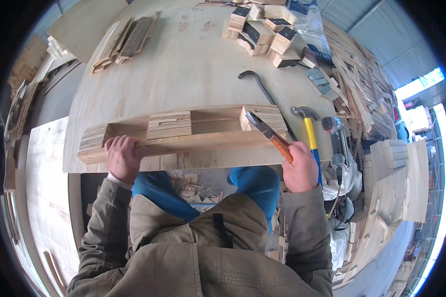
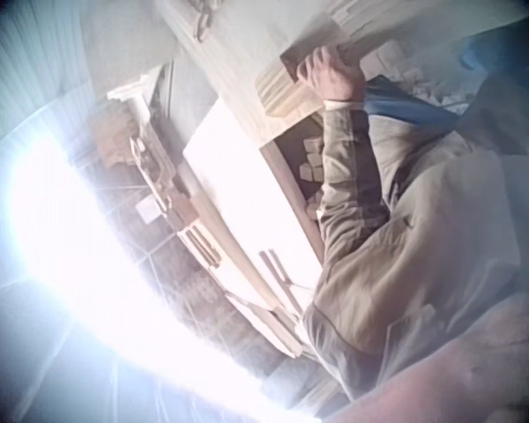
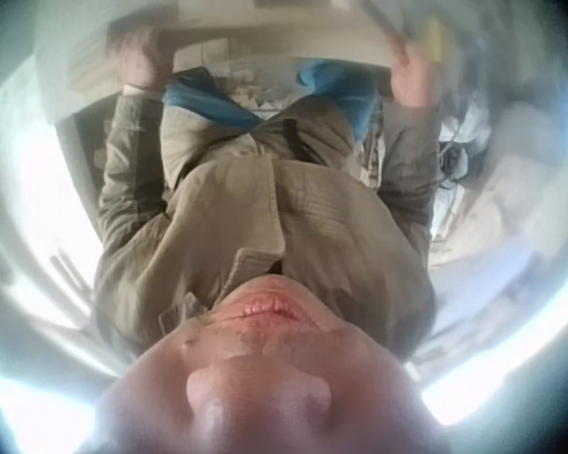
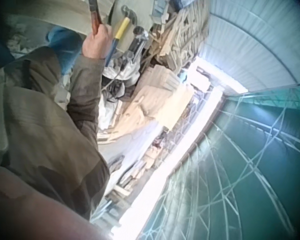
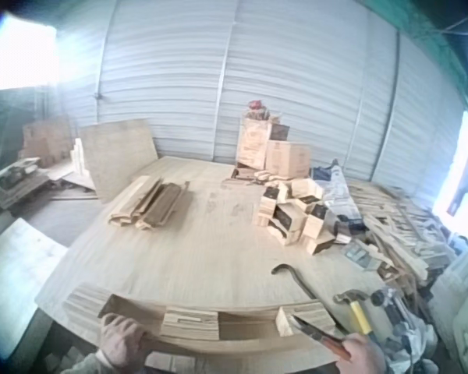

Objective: The person uses pliers to pry apart a laminated wooden plank on a workbench, then switches to a hammer to strike the plank and separate it into smaller pieces. The person then uses a crowbar to further pry apart the separated pieces.

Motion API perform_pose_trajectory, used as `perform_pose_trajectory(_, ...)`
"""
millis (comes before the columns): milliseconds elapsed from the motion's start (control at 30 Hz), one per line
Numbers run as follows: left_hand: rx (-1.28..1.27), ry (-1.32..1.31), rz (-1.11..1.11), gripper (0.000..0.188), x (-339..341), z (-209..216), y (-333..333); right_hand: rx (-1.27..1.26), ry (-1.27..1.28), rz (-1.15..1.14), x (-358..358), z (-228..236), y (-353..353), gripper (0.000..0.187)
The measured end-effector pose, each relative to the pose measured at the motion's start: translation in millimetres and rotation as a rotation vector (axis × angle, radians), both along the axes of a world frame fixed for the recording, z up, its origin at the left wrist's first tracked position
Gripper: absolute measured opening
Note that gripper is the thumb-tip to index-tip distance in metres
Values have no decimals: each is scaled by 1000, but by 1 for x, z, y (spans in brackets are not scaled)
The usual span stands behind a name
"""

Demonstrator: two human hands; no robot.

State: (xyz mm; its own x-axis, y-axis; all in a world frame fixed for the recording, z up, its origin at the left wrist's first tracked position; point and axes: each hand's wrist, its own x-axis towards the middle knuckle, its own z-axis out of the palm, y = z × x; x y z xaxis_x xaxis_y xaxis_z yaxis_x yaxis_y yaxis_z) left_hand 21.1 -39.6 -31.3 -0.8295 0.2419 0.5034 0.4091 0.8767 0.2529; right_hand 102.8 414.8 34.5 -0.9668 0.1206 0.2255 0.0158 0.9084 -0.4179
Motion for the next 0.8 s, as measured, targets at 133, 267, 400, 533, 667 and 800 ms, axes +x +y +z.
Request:
perform_pose_trajectory(133,-32,-187,-24,24,-16,35,-8,-16,42,-12,-16,7,15,9)
perform_pose_trajectory(267,79,-473,-21,25,-37,57,-12,-142,-34,-112,-46,9,38,13)
perform_pose_trajectory(400,117,-557,-44,34,-67,64,-6,-283,-44,-142,-100,-1,78,16)
perform_pose_trajectory(533,-40,-407,-221,68,-83,64,7,-205,-161,-253,-153,-24,114,20)
perform_pose_trajectory(667,-147,-328,-237,87,-80,56,26,-212,-288,-324,-184,-48,135,30)
perform_pose_trajectory(800,-173,-316,-178,76,-80,51,31,-145,-352,-329,-208,-63,139,36)
